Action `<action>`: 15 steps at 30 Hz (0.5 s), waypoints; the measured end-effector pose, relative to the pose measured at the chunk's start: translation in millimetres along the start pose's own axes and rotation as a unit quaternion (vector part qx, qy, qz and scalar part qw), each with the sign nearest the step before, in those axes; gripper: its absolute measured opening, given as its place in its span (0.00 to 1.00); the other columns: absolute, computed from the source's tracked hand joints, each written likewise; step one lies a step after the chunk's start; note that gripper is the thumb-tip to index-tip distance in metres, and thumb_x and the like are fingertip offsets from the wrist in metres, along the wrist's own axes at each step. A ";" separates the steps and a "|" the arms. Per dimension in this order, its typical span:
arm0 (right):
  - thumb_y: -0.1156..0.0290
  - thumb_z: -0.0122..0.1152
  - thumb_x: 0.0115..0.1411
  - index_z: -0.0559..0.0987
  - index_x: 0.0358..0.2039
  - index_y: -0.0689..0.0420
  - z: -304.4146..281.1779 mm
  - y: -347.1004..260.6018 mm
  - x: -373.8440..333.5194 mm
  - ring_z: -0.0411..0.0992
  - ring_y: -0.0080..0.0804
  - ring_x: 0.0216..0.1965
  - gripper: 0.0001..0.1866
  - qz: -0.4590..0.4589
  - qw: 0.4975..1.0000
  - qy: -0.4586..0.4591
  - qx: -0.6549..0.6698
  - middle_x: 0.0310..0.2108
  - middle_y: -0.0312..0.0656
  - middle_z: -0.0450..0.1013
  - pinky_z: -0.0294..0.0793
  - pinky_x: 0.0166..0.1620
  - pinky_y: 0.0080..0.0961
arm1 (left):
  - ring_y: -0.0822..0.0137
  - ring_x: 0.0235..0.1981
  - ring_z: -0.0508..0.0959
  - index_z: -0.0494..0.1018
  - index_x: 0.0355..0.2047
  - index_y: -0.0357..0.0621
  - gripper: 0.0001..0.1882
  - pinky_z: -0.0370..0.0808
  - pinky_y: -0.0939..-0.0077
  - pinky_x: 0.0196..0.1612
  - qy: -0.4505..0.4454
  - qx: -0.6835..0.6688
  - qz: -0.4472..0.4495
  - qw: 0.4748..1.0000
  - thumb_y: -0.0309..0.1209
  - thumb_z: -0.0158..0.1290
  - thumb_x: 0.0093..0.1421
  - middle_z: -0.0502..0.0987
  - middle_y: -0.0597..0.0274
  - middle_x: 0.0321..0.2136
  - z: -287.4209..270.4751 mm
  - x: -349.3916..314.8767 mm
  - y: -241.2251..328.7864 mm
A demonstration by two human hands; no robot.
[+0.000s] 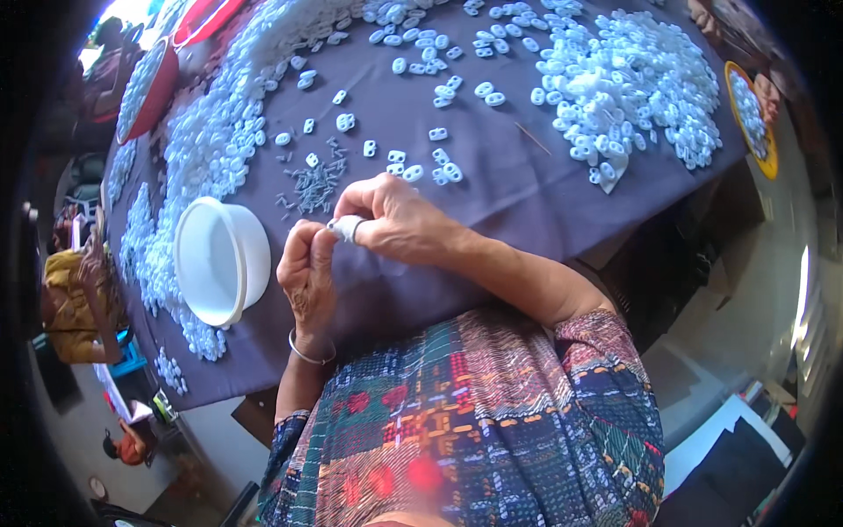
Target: The person empties a bowl of plastic parts into a cardboard box, puts protective finger covers onto their fingers, and assembles plastic cord locks with small springs by hand.
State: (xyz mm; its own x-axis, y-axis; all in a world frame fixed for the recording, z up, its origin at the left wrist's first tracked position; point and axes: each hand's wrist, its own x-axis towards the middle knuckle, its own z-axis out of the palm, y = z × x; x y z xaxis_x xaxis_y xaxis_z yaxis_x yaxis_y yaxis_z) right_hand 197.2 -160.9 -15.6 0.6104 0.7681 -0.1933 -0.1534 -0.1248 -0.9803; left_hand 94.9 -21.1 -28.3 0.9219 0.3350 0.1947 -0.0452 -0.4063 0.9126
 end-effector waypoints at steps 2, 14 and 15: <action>0.68 0.56 0.59 0.76 0.32 0.64 0.1 -0.1 -1.0 0.66 0.15 0.29 0.10 -0.013 1.000 -0.012 -0.013 0.25 0.33 0.72 0.67 0.32 0.18 | 0.74 0.22 0.64 0.68 0.25 0.37 0.05 0.63 0.80 0.26 0.011 -0.023 0.010 1.000 0.22 0.51 0.59 0.64 0.65 0.20 1.2 -1.5 -0.2; 0.70 0.60 0.56 0.79 0.32 0.56 -23.9 -16.0 -4.4 0.63 0.08 0.19 0.05 -0.025 0.994 0.090 0.052 0.22 0.27 0.71 0.60 0.21 0.07 | 0.63 0.30 0.70 0.72 0.29 0.40 0.06 0.67 0.70 0.36 0.065 0.049 -0.036 0.996 0.27 0.56 0.53 0.71 0.60 0.26 -11.3 2.8 -1.2; 0.71 0.59 0.57 0.79 0.32 0.58 -26.8 -16.7 -4.6 0.62 0.09 0.18 0.06 -0.021 0.991 0.117 0.055 0.22 0.28 0.71 0.59 0.21 0.08 | 0.63 0.30 0.70 0.72 0.29 0.40 0.06 0.67 0.70 0.36 0.066 0.052 -0.039 0.996 0.27 0.56 0.53 0.71 0.60 0.26 -11.4 2.8 -0.7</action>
State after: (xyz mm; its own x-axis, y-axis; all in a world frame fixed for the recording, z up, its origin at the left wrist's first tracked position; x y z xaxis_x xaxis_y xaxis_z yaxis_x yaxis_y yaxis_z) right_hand 217.8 -179.2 0.6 0.7799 0.6026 -0.1693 -0.1998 -0.0166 -0.9797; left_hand 93.2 -10.1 -24.3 0.8620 0.4748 0.1774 0.0700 -0.4582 0.8861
